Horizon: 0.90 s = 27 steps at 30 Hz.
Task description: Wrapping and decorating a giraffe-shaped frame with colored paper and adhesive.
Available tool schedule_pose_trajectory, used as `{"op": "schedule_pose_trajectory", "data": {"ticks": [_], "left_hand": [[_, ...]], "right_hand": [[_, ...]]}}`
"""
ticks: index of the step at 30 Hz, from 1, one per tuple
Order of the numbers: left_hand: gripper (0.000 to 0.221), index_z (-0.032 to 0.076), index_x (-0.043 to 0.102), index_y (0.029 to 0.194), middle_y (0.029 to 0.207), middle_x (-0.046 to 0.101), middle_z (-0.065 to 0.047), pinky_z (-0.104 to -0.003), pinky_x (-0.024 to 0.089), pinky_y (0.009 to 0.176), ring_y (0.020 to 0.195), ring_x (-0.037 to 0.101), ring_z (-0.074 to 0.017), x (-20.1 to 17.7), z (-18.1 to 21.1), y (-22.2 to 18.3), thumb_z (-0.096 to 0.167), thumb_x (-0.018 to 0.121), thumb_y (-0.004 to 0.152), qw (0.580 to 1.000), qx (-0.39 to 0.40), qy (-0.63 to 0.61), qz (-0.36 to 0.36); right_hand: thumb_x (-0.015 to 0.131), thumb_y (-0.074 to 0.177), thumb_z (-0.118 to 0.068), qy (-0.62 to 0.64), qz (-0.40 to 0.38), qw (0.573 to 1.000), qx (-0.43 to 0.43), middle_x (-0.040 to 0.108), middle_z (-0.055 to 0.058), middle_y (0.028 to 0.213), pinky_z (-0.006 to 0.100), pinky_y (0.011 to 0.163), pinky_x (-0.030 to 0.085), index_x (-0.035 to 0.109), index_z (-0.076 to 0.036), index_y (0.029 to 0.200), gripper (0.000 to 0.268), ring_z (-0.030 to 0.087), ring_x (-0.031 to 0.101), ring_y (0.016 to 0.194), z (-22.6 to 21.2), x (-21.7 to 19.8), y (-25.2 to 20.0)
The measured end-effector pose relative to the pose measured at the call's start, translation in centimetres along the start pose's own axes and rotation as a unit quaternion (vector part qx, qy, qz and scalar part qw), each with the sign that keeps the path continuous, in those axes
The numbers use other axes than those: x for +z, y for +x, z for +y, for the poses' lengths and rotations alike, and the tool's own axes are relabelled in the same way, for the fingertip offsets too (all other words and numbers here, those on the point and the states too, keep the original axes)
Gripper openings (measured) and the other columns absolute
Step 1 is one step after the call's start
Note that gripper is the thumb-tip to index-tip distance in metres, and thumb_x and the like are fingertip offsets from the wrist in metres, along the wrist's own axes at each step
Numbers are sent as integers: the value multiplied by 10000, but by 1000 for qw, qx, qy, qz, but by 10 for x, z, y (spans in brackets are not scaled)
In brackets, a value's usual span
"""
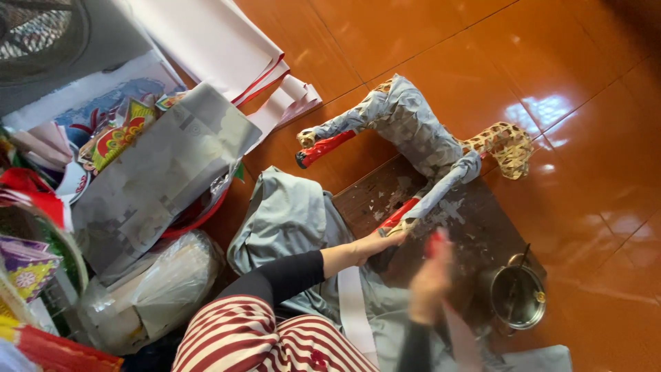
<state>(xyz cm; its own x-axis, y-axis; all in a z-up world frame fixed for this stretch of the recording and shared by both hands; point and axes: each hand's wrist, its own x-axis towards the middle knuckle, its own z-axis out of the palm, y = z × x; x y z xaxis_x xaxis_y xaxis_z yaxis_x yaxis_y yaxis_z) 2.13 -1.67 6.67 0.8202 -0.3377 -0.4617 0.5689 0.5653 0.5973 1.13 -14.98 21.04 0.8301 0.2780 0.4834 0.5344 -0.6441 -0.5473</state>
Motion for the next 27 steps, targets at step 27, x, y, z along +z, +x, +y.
{"op": "schedule_pose_trajectory", "data": {"ticks": [27], "left_hand": [[569, -14, 658, 1096, 1004, 730, -241, -425, 549, 876, 971, 712, -349, -4, 45, -56, 529, 517, 999, 897, 154, 379, 168]], "right_hand": [[443, 1086, -64, 76, 15, 997, 30, 501, 195, 1558, 462, 1260, 347, 545, -4, 1442, 376, 365, 412, 1514, 12, 90, -89]]}}
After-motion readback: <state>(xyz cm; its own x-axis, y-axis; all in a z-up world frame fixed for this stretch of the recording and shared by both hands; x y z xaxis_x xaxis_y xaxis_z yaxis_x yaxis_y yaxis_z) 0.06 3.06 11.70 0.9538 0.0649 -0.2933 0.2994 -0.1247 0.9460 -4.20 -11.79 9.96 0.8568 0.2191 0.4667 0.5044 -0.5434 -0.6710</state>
